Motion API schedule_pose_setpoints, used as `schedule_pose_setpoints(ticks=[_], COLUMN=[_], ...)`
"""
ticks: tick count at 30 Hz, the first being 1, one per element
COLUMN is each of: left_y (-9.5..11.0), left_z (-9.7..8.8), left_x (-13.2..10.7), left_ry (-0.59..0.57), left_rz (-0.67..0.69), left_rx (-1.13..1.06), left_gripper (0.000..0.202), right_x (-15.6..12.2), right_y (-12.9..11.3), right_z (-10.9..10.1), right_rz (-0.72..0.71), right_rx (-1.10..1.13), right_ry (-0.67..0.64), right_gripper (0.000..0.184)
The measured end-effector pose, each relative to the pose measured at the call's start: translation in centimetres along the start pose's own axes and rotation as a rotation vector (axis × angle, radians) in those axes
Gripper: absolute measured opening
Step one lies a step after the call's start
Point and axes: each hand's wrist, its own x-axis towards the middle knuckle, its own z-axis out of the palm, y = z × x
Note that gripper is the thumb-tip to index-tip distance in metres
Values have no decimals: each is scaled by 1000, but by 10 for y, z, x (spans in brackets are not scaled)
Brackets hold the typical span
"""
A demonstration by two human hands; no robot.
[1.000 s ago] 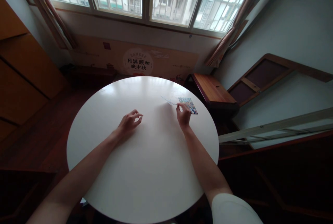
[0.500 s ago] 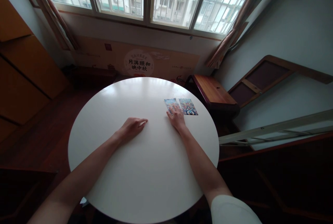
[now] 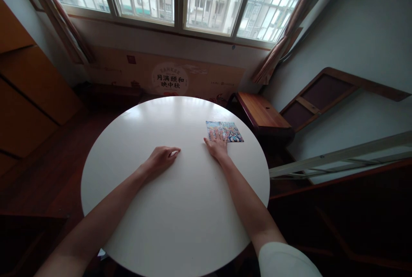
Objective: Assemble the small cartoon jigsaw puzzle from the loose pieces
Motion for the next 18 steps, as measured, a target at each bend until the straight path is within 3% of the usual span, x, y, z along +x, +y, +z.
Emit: schedule_pose_setpoints(ticks=[6, 11, 18], left_y=[-2, -1, 2], left_z=[2, 1, -3], left_x=[0, -1, -1], left_ry=[3, 0, -13], left_rz=[16, 12, 20], left_rx=[31, 37, 43], left_gripper=[32, 32, 32], right_x=[0, 2, 4], right_y=[1, 18, 44], right_z=[2, -5, -13], right_rz=[10, 177, 287], right_rx=[29, 28, 46], right_ry=[50, 197, 104], right_gripper=[65, 68, 66])
